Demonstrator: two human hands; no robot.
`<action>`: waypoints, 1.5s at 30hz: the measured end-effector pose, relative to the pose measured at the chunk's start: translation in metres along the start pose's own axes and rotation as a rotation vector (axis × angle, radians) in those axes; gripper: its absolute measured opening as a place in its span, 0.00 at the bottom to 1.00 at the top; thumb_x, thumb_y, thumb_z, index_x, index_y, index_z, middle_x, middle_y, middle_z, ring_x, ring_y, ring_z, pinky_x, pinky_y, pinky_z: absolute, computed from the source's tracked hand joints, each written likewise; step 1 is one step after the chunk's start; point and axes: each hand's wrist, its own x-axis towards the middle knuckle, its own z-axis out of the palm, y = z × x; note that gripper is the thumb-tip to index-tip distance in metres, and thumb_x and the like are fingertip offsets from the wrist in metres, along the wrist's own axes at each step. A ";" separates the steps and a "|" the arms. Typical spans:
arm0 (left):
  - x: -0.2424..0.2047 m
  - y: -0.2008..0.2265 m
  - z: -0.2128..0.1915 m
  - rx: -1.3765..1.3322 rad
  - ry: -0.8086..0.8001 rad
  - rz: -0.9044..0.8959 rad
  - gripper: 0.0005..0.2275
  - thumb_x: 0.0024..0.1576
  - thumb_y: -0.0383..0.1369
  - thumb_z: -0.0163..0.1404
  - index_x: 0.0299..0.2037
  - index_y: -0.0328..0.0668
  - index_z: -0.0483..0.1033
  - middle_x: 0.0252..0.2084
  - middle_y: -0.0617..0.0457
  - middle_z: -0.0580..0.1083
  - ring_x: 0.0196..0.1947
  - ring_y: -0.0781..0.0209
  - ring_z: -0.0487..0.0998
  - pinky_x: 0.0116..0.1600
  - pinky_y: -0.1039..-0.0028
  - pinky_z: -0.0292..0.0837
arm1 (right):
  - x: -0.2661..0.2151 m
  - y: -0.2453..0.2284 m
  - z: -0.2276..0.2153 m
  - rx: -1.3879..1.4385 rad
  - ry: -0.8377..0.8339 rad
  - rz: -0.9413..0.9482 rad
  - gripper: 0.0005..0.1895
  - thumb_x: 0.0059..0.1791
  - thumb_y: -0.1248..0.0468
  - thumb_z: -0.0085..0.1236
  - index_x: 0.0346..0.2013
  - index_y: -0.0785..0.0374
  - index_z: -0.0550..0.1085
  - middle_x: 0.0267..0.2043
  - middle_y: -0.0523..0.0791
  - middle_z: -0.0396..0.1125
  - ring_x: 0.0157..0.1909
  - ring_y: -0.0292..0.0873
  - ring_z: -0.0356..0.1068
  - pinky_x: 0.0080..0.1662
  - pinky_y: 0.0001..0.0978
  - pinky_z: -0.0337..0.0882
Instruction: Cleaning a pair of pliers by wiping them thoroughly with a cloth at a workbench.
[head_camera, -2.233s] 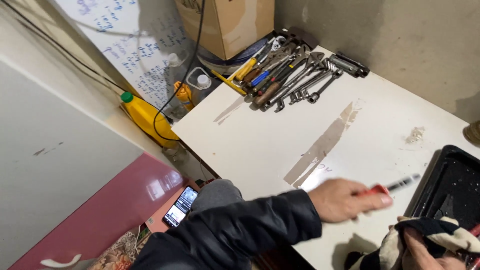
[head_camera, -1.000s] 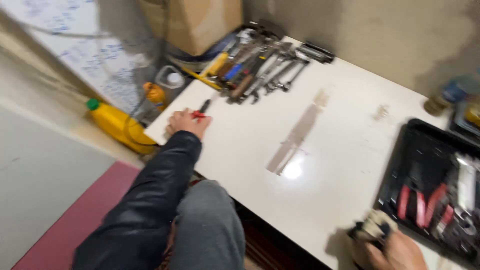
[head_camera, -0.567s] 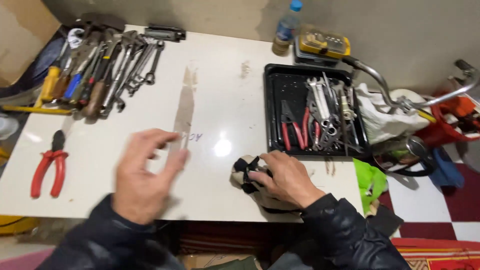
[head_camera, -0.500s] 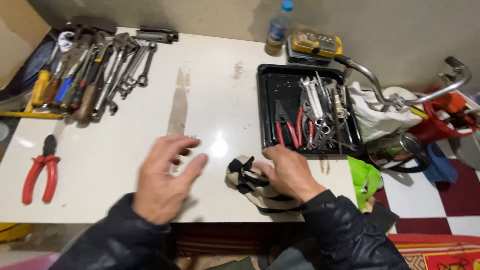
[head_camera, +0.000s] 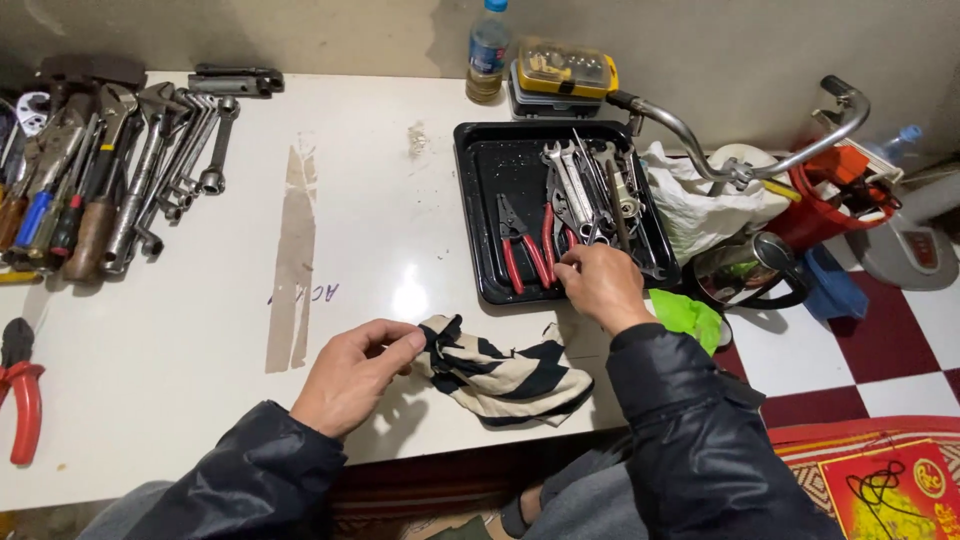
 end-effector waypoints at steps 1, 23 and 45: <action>-0.001 0.001 0.001 0.016 -0.020 -0.014 0.18 0.53 0.40 0.60 0.48 0.36 0.84 0.38 0.41 0.82 0.35 0.56 0.80 0.36 0.71 0.74 | 0.005 0.002 0.005 -0.024 -0.013 0.019 0.15 0.49 0.47 0.56 0.45 0.46 0.81 0.42 0.44 0.75 0.51 0.53 0.75 0.49 0.48 0.73; -0.015 0.017 0.005 0.230 -0.175 -0.103 0.15 0.56 0.44 0.53 0.48 0.51 0.84 0.41 0.59 0.81 0.38 0.68 0.77 0.49 0.78 0.72 | 0.010 -0.036 -0.011 -0.061 -0.069 0.083 0.16 0.53 0.54 0.46 0.48 0.54 0.77 0.45 0.52 0.75 0.50 0.59 0.72 0.50 0.55 0.70; -0.016 0.017 0.010 0.257 -0.210 -0.126 0.15 0.55 0.44 0.54 0.49 0.51 0.83 0.39 0.58 0.79 0.38 0.67 0.75 0.49 0.78 0.70 | -0.001 -0.084 -0.003 0.048 -0.172 0.065 0.30 0.47 0.50 0.66 0.56 0.60 0.64 0.57 0.52 0.61 0.55 0.59 0.67 0.54 0.56 0.68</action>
